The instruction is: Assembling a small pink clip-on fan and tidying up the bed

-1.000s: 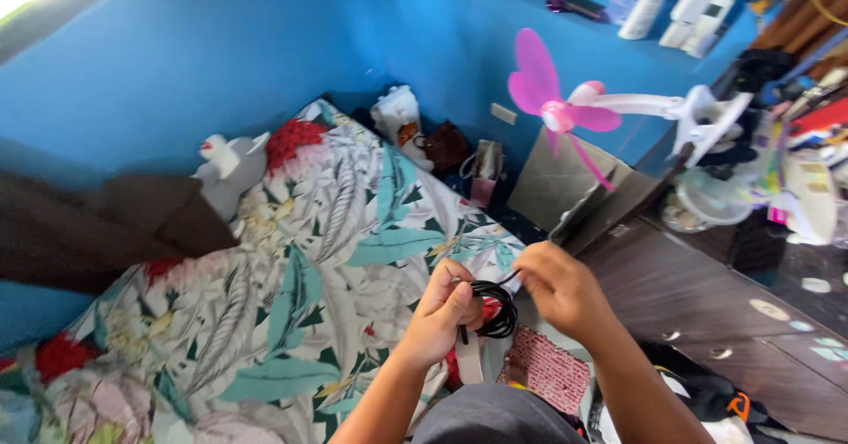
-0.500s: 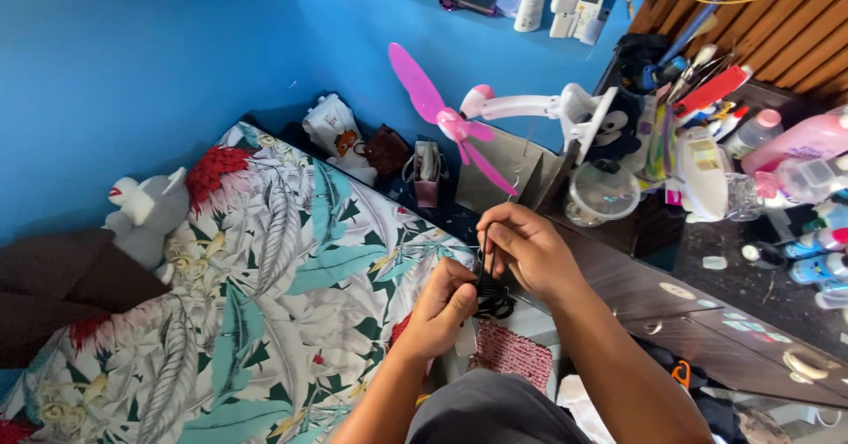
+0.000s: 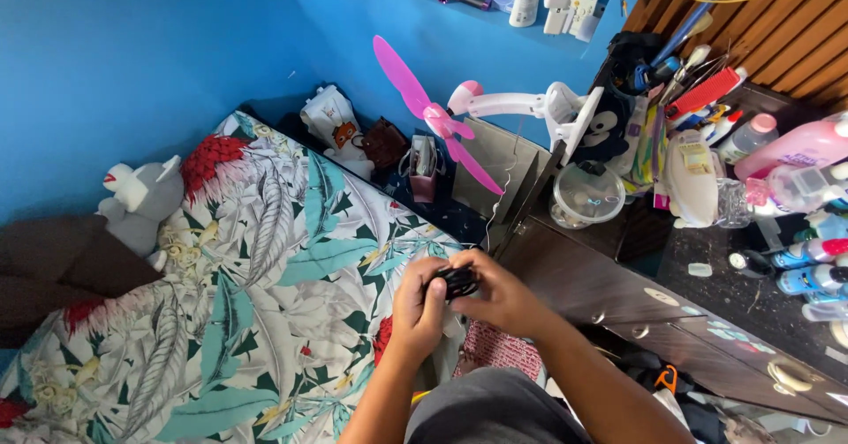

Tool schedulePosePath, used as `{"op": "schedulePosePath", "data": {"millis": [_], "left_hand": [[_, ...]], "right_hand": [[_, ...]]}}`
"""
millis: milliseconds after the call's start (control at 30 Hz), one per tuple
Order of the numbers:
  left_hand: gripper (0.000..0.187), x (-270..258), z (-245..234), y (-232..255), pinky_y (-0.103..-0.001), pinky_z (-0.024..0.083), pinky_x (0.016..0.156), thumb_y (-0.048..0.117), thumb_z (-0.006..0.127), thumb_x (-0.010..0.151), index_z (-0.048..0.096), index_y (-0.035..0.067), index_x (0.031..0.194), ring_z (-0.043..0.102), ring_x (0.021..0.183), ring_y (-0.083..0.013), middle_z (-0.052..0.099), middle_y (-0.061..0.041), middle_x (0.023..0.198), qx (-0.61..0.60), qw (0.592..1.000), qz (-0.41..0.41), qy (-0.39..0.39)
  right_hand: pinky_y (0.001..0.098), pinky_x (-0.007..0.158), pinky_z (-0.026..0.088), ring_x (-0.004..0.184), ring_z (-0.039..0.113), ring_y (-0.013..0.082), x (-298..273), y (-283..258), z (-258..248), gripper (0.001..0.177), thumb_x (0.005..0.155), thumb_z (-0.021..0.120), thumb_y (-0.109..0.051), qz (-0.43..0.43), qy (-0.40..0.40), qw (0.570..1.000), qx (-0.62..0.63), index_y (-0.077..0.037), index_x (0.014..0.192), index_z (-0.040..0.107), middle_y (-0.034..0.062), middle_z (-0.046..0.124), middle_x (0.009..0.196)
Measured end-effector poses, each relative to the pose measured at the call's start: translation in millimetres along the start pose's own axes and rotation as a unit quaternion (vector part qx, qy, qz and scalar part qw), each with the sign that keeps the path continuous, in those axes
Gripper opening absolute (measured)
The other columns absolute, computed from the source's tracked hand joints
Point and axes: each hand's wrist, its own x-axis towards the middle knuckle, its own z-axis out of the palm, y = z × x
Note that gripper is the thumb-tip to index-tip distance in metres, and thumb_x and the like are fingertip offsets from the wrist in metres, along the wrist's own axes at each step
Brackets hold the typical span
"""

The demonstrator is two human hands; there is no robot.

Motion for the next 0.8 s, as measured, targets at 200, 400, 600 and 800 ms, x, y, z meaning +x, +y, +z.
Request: {"op": "schedulePosePath", "data": {"millis": [200, 400, 600, 800], "left_hand": [[0.024, -21.4, -3.5, 6.1, -0.032, 0.053, 0.072, 0.029, 0.064, 0.098, 0.069, 0.007, 0.106, 0.069, 0.078, -0.0193, 0.072, -0.008, 0.094, 0.069, 0.997, 0.001, 0.047], [0.013, -30.5, -26.1, 6.5, -0.029, 0.053, 0.064, 0.016, 0.063, 0.096, 0.068, 0.005, 0.100, 0.065, 0.071, -0.0159, 0.072, -0.008, 0.090, 0.055, 0.987, 0.005, 0.149], [0.023, -30.8, -64.6, 2.5, -0.025, 0.037, 0.053, 0.020, 0.054, 0.105, 0.065, 0.004, 0.093, 0.043, 0.054, -0.0078, 0.047, 0.000, 0.062, -0.065, 0.967, -0.093, 0.227], [0.027, -32.6, -69.3, 8.9, -0.031, 0.023, 0.044, 0.023, 0.046, 0.109, 0.048, 0.004, 0.090, 0.028, 0.044, -0.0132, 0.032, -0.001, 0.052, -0.436, 0.875, -0.153, 0.142]], "right_hand": [[0.0346, 0.083, 0.046, 0.092, 0.058, 0.0199, 16.7, -34.9, 33.1, 0.009, 0.096, 0.062, -0.018, 0.041, 0.012, 0.989, -0.145, -0.011, 0.097, 0.057, 0.0059, 0.059, 0.098], [0.0306, 0.061, 0.054, 0.063, 0.066, 0.0130, -1.7, -14.6, 60.5, 0.040, 0.094, 0.069, -0.022, 0.232, 0.054, 0.965, -0.110, -0.012, 0.129, 0.052, 0.0044, 0.069, 0.074], [0.0360, 0.059, 0.047, 0.065, 0.063, 0.0163, -18.5, -27.6, 60.4, 0.037, 0.101, 0.050, -0.049, 0.099, 0.006, 0.955, -0.280, -0.014, 0.106, 0.063, 0.0019, 0.069, 0.082], [0.0422, 0.086, 0.040, 0.089, 0.054, 0.0236, -9.9, -61.1, 57.5, 0.018, 0.091, 0.078, -0.022, -0.134, 0.147, 0.826, -0.527, -0.024, 0.108, 0.072, 0.0071, 0.057, 0.101]]}}
